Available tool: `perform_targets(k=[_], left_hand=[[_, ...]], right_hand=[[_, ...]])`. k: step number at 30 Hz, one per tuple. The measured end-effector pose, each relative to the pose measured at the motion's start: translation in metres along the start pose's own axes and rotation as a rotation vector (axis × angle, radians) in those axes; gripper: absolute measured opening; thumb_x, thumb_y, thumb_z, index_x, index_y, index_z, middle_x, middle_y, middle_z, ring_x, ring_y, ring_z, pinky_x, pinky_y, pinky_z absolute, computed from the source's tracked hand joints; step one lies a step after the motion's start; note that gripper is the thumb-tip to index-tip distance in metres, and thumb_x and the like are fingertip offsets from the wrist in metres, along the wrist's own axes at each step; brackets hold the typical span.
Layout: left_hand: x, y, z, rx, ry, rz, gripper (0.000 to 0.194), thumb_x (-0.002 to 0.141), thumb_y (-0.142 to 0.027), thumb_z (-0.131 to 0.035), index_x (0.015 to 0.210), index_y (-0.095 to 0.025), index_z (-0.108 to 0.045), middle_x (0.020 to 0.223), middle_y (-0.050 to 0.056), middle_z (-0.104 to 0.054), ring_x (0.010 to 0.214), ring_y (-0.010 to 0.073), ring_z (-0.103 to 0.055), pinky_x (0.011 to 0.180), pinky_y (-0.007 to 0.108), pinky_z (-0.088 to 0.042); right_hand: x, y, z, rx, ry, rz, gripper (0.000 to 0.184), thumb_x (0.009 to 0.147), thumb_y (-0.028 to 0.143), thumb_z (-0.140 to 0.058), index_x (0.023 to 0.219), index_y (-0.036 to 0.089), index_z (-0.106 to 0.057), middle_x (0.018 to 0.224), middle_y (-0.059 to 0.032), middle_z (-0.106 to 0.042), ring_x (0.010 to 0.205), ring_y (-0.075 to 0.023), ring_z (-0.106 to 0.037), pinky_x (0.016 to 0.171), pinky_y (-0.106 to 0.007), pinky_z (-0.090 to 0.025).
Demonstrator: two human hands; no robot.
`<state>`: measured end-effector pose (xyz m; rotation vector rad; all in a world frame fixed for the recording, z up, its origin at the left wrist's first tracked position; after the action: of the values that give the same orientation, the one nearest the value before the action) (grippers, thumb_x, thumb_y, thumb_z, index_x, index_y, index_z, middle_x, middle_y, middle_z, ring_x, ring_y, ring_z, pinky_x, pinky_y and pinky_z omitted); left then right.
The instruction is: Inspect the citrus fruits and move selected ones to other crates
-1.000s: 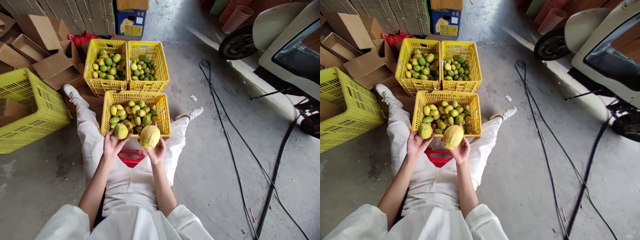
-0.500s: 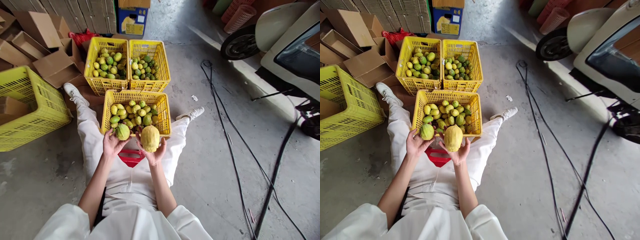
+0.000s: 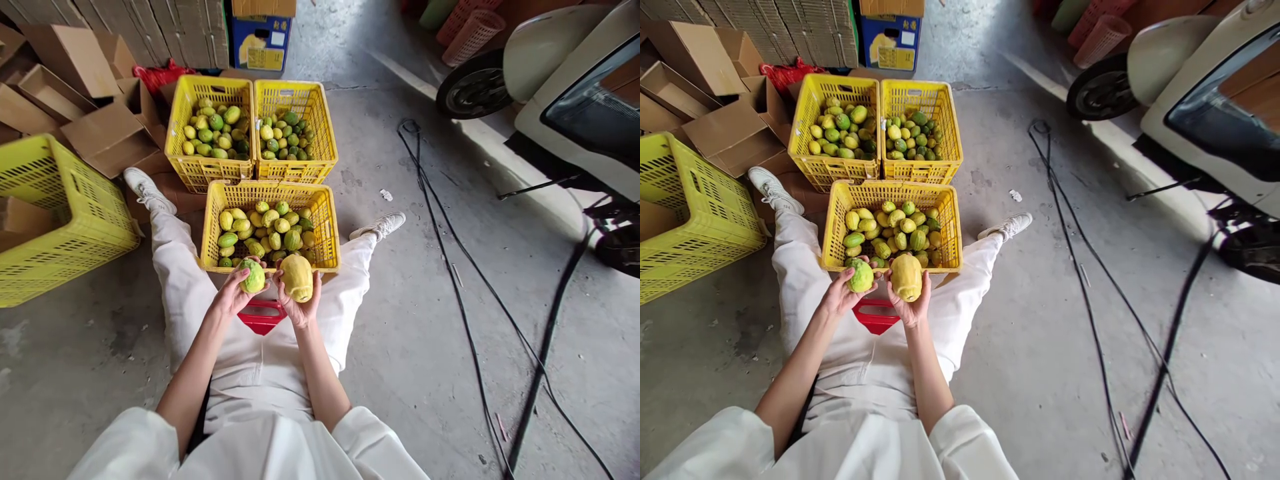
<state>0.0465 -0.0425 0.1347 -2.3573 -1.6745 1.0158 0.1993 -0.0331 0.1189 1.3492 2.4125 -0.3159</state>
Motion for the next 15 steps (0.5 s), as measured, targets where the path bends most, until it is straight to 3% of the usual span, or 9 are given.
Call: perform_targets(k=[3,6,8,11,15], left_hand=[[-0.005,-0.008,-0.009,-0.059,-0.035,-0.010,0.028,0.079,-0.030,-0.063,0.103,-0.016,-0.064,0.107,0.011,-0.069,0.111,0.0310,-0.063,0.092,0.049,-0.054],[-0.008,-0.015,-0.015,-0.109,-0.049,-0.044,0.036,0.082,-0.030,-0.053,0.114,-0.016,-0.061,0.110,0.012,-0.069,0.114,0.0320,-0.061,0.093,0.055,-0.051],[-0.008,-0.016,-0.014,-0.100,-0.079,-0.072,0.034,0.083,-0.027,-0.052,0.114,-0.018,-0.060,0.109,0.011,-0.069,0.114,0.0308,-0.061,0.094,0.055,-0.051],[-0.006,-0.013,-0.009,-0.067,-0.103,-0.082,0.023,0.081,-0.025,-0.060,0.104,-0.019,-0.062,0.104,0.008,-0.068,0.112,0.0292,-0.062,0.092,0.049,-0.053],[-0.004,-0.009,-0.006,-0.073,0.000,-0.109,0.024,0.071,-0.021,-0.073,0.091,-0.021,-0.061,0.092,0.003,-0.064,0.108,0.0257,-0.063,0.090,0.040,-0.055]], right_hand=[[-0.006,0.003,-0.014,-0.113,0.019,0.093,0.061,0.074,0.054,-0.064,0.132,0.038,-0.051,0.128,-0.0020,-0.060,0.109,-0.0205,-0.061,0.082,-0.038,-0.057],[-0.010,0.004,-0.025,-0.244,-0.015,0.203,0.054,0.079,0.045,-0.058,0.132,0.043,-0.050,0.133,0.0004,-0.058,0.118,-0.0236,-0.057,0.093,-0.051,-0.050],[-0.008,0.001,-0.025,-0.264,-0.041,0.212,0.051,0.081,0.044,-0.056,0.132,0.039,-0.051,0.132,-0.0002,-0.059,0.118,-0.0218,-0.057,0.095,-0.048,-0.049],[-0.002,-0.005,-0.018,-0.203,-0.073,0.141,0.048,0.084,0.050,-0.054,0.129,0.034,-0.054,0.128,-0.0019,-0.062,0.106,-0.0171,-0.061,0.086,-0.035,-0.053],[0.001,-0.006,-0.009,-0.088,-0.075,0.049,0.050,0.081,0.056,-0.055,0.122,0.028,-0.060,0.119,-0.0048,-0.065,0.093,-0.0160,-0.061,0.073,-0.028,-0.055]])
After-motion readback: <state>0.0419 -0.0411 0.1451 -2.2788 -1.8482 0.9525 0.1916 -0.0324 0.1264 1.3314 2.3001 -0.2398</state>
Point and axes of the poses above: each hand's wrist, its own x-axis towards the middle knuckle, its own z-axis out of the back of the hand, y = z × x, the point moved 2 cm from there along x, towards the middle knuckle
